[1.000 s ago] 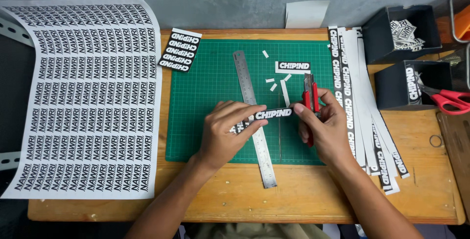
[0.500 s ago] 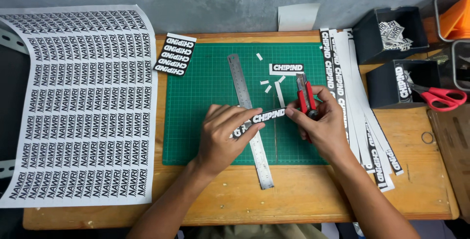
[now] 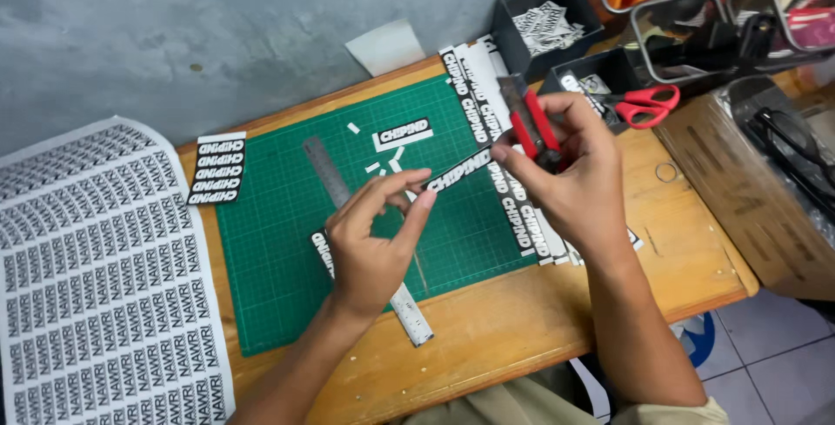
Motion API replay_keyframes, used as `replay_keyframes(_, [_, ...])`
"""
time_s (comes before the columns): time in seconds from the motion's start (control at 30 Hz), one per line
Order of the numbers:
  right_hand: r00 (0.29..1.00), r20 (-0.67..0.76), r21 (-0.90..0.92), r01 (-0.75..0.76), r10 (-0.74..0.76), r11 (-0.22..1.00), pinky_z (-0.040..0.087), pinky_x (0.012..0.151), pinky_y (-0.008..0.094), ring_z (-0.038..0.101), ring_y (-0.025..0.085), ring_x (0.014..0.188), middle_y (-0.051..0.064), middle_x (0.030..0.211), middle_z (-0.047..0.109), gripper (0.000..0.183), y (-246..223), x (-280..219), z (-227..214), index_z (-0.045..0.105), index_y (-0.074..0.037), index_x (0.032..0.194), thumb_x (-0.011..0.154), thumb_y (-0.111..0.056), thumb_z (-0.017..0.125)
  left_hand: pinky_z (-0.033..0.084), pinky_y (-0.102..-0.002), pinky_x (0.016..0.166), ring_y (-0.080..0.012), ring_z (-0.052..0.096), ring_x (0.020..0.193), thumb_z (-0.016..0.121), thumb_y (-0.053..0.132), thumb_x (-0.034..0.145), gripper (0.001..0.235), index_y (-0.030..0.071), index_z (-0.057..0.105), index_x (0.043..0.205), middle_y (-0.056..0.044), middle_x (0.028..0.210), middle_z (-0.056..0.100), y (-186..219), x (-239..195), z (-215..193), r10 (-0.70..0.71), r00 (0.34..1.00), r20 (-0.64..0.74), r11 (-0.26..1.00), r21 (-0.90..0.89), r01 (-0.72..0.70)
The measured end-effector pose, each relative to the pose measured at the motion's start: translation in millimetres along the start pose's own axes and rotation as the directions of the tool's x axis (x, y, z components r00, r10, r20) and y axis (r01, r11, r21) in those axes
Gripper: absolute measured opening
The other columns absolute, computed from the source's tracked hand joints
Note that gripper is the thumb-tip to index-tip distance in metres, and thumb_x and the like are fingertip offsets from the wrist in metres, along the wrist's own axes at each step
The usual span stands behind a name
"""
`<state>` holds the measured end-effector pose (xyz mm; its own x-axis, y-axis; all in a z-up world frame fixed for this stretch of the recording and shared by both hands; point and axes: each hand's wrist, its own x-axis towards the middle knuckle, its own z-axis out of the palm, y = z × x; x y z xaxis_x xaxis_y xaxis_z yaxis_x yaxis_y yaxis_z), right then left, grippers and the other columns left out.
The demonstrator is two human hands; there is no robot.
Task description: The person uses a utility knife and a metal ruler to cut individual stickers from a larger sheet on a green cutting mat. They repeatedly align the ruler along the sticker edges and slice through the material to separate them, stacking the finished pieces to the side.
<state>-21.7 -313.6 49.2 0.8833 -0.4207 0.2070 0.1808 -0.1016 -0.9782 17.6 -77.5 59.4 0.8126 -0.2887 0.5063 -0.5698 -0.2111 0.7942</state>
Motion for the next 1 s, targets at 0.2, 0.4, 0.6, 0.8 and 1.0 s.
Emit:
replay_keyframes(0.2, [0.934, -0.278, -0.297, 0.140, -0.225, 0.945, 0.053, 0.052, 0.029, 0.065, 0.019, 0.055, 0.020, 0.094, 0.080, 0.045, -3.5, 18.5, -60.5, 0.060, 0.002, 0.134, 0.100, 0.012, 0.089, 0.049, -0.029, 0.073, -0.0143, 0.079, 0.071, 0.088, 0.017, 0.102, 0.012, 0.015, 0.077, 0.109, -0.004, 0.096, 0.087, -11.1, 43.6, 102.8, -0.089, 0.991, 0.099, 0.973, -0.203, 0.108])
replay_keyframes(0.4, [0.853, -0.377, -0.633, 0.046, -0.361, 0.772, 0.054, 0.082, 0.032, 0.069, 0.016, 0.088, 0.007, 0.107, 0.071, 0.031, -14.9, 21.5, -84.0, 0.058, -0.003, 0.123, 0.103, 0.008, 0.079, 0.057, -0.024, 0.072, -0.0076, 0.069, 0.074, 0.082, 0.015, 0.106, 0.010, 0.014, 0.082, 0.116, 0.003, 0.111, 0.087, -4.6, 57.5, 160.1, -0.134, 0.967, 0.217, 0.962, -0.204, 0.179])
replay_keyframes(0.6, [0.903, -0.335, -0.637, -0.006, -0.270, 0.771, 0.064, 0.093, 0.031, 0.086, 0.018, 0.101, 0.008, 0.112, 0.087, 0.038, -2.6, 23.7, -91.3, 0.063, -0.006, 0.123, 0.097, 0.009, 0.086, 0.059, -0.025, 0.076, -0.0080, 0.069, 0.071, 0.082, 0.015, 0.105, 0.010, 0.014, 0.082, 0.115, 0.003, 0.114, 0.087, -2.3, 55.6, 169.0, -0.160, 0.960, 0.228, 0.952, -0.222, 0.212])
replay_keyframes(0.8, [0.891, -0.294, -0.647, 0.080, -0.345, 0.758, 0.067, 0.096, 0.035, 0.085, 0.023, 0.106, 0.015, 0.117, 0.085, 0.032, -16.1, 19.5, -82.9, 0.062, 0.001, 0.124, 0.105, 0.016, 0.083, 0.057, -0.027, 0.076, -0.0077, 0.065, 0.068, 0.083, 0.015, 0.106, 0.009, 0.014, 0.081, 0.115, 0.005, 0.113, 0.086, -1.2, 46.7, 156.6, -0.108, 0.976, 0.192, 0.965, -0.216, 0.149])
replay_keyframes(1.0, [0.865, -0.239, -0.601, 0.226, -0.442, 0.767, 0.065, 0.102, 0.038, 0.082, 0.032, 0.122, 0.028, 0.132, 0.082, 0.035, -16.2, 15.4, -76.0, 0.057, 0.006, 0.130, 0.108, 0.020, 0.081, 0.060, -0.028, 0.084, -0.0081, 0.068, 0.069, 0.086, 0.009, 0.102, 0.015, 0.015, 0.080, 0.115, 0.004, 0.112, 0.086, 9.7, 35.6, 122.6, -0.072, 0.982, 0.172, 0.973, -0.203, 0.107])
